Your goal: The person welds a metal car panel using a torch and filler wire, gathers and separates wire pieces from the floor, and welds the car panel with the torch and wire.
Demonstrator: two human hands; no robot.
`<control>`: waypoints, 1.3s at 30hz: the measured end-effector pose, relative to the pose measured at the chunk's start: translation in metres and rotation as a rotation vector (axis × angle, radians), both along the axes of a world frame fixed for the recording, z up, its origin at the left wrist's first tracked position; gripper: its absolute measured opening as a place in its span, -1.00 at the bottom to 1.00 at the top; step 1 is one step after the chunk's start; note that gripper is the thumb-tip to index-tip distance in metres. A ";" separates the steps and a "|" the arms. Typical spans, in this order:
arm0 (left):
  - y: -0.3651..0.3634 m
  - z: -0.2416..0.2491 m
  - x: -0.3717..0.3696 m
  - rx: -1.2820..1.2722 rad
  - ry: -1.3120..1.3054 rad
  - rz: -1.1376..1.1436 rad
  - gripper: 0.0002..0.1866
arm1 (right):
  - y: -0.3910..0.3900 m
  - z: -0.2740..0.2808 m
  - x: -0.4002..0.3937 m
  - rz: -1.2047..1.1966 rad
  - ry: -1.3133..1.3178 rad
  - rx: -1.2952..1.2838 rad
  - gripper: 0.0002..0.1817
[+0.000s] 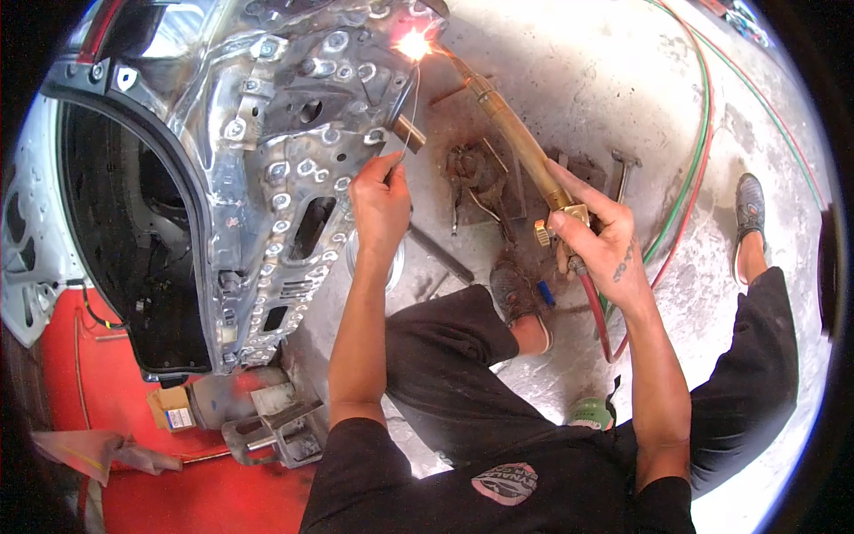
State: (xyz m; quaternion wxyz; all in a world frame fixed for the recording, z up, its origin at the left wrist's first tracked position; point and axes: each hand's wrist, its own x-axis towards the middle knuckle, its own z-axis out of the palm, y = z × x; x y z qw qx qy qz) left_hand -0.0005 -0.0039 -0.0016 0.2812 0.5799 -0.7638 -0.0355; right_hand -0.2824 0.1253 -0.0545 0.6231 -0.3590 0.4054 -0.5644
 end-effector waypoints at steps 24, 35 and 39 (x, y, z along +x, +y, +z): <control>-0.002 -0.002 0.000 -0.004 -0.003 -0.005 -0.78 | -0.001 -0.001 0.000 0.007 -0.022 0.000 -0.40; -0.005 -0.002 -0.004 -0.018 0.028 -0.031 -0.78 | -0.002 -0.002 0.003 -0.016 0.034 0.009 -0.30; -0.004 0.000 -0.005 0.000 -0.003 -0.010 -0.78 | -0.002 -0.001 0.004 -0.013 0.027 0.027 -0.28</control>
